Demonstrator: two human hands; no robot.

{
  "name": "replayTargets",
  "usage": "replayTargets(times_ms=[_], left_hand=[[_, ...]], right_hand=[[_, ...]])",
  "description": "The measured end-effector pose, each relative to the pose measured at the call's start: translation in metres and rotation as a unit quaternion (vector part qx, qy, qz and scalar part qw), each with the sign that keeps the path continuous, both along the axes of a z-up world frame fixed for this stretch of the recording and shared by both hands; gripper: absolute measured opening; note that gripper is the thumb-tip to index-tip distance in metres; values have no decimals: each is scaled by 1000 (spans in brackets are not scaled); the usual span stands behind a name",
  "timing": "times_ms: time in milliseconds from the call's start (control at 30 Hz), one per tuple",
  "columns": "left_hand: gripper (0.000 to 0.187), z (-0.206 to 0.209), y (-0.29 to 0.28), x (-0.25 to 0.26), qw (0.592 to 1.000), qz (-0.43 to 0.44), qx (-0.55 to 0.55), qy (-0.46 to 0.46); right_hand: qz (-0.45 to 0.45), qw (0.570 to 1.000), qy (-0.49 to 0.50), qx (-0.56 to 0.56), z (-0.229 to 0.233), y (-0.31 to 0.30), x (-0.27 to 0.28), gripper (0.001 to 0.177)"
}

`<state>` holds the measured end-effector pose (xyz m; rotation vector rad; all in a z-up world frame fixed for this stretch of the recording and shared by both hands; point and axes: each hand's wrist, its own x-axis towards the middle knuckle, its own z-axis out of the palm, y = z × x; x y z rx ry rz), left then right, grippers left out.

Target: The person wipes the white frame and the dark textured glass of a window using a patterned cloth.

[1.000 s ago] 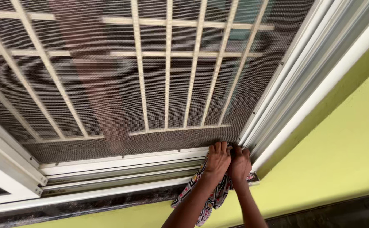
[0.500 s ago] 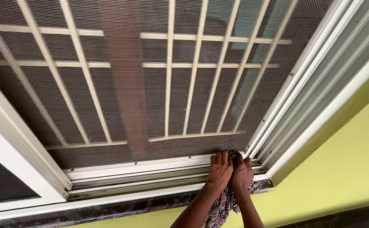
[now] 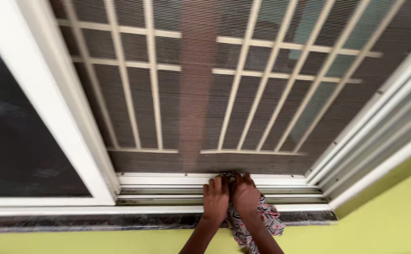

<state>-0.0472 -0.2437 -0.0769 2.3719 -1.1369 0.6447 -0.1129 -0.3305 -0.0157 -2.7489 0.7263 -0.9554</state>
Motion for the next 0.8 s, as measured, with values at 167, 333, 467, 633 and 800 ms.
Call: replayTargets(times_ms=[167, 333, 467, 633, 800], left_hand=[[40, 11, 82, 43, 992, 99, -64, -32], [40, 20, 160, 86, 982, 172, -65, -49], [33, 21, 205, 108, 963, 263, -23, -57], [37, 12, 231, 103, 952, 305, 18, -19], [35, 11, 232, 91, 946, 310, 69, 67]], right_hand=[[101, 994, 7, -39, -10, 60, 48, 40], [202, 978, -1, -47, -15, 124, 98, 43], [297, 949, 36, -98, -17, 166, 141, 40], [393, 902, 5, -180, -21, 201, 170, 37], [464, 855, 45, -225, -21, 202, 176, 27]])
